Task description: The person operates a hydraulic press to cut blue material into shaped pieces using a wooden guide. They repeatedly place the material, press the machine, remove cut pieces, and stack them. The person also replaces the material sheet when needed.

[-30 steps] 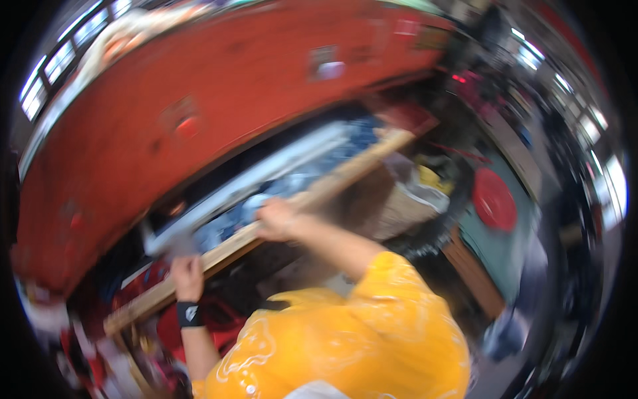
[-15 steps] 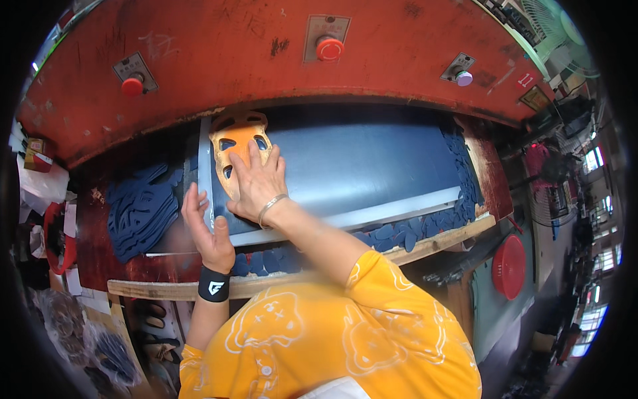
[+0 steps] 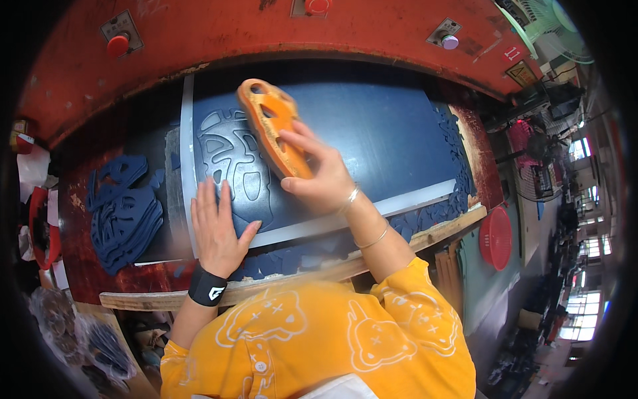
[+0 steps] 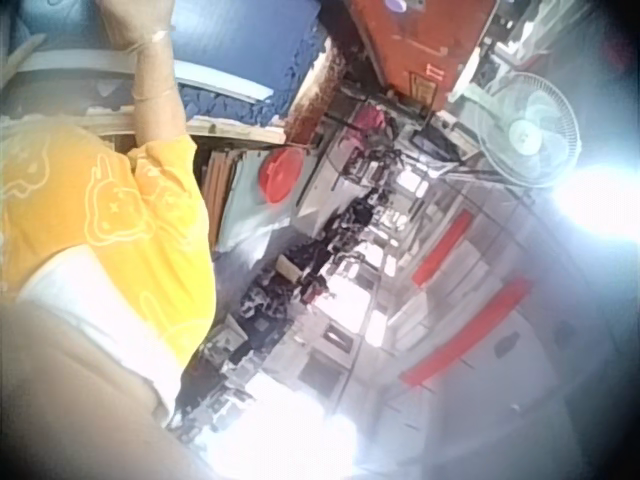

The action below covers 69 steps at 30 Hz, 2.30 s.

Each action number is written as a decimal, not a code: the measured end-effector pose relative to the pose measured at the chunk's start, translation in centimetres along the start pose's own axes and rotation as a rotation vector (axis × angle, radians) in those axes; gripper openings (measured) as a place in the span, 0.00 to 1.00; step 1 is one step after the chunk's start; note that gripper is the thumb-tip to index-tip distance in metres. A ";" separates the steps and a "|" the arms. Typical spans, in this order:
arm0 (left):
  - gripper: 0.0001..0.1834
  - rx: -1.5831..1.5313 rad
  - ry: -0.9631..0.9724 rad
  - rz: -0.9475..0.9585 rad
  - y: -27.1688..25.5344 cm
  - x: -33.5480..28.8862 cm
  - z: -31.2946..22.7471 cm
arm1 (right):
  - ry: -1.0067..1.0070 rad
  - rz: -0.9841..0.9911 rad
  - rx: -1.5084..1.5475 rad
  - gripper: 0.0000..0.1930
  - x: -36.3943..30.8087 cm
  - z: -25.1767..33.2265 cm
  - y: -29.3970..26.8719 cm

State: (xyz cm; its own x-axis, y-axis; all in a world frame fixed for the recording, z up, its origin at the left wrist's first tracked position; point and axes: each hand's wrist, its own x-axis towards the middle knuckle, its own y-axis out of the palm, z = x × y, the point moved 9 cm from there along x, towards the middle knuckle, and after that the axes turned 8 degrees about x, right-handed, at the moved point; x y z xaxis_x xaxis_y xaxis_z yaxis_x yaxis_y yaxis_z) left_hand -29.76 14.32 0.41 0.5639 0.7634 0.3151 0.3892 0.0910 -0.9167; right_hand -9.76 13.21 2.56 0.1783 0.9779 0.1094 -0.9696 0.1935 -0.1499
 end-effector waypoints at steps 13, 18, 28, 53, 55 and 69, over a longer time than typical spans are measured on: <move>0.37 -0.037 0.024 0.052 0.8 2.2 0.4 | -0.086 -0.004 -0.999 0.36 1.1 0.1 0.2; 0.26 -0.228 0.110 -0.048 -0.5 3.3 -0.7 | -0.132 -0.202 -0.618 0.34 3.7 0.1 -7.9; 0.09 -0.662 0.252 0.067 4.7 7.7 -4.1 | -0.598 -1.320 -0.536 0.37 7.8 4.9 -31.9; 0.11 -0.238 -0.002 0.065 8.8 16.9 0.2 | -0.157 0.023 -0.805 0.12 4.5 -6.0 -11.3; 0.13 -0.232 -0.007 0.045 8.7 16.8 0.2 | -0.166 0.007 -0.807 0.12 4.1 -5.8 -11.2; 0.14 -0.237 -0.086 0.277 7.9 9.8 -1.7 | 0.387 0.335 -0.361 0.24 4.7 -4.2 -10.6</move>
State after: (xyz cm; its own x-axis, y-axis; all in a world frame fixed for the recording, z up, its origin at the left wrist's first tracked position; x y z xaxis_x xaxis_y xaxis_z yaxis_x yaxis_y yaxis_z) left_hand -19.92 21.47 -3.36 0.6123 0.7900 0.0322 0.3936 -0.2691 -0.8790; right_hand 2.09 16.13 0.51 -0.0125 0.9348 -0.3549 -0.8774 -0.1805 -0.4444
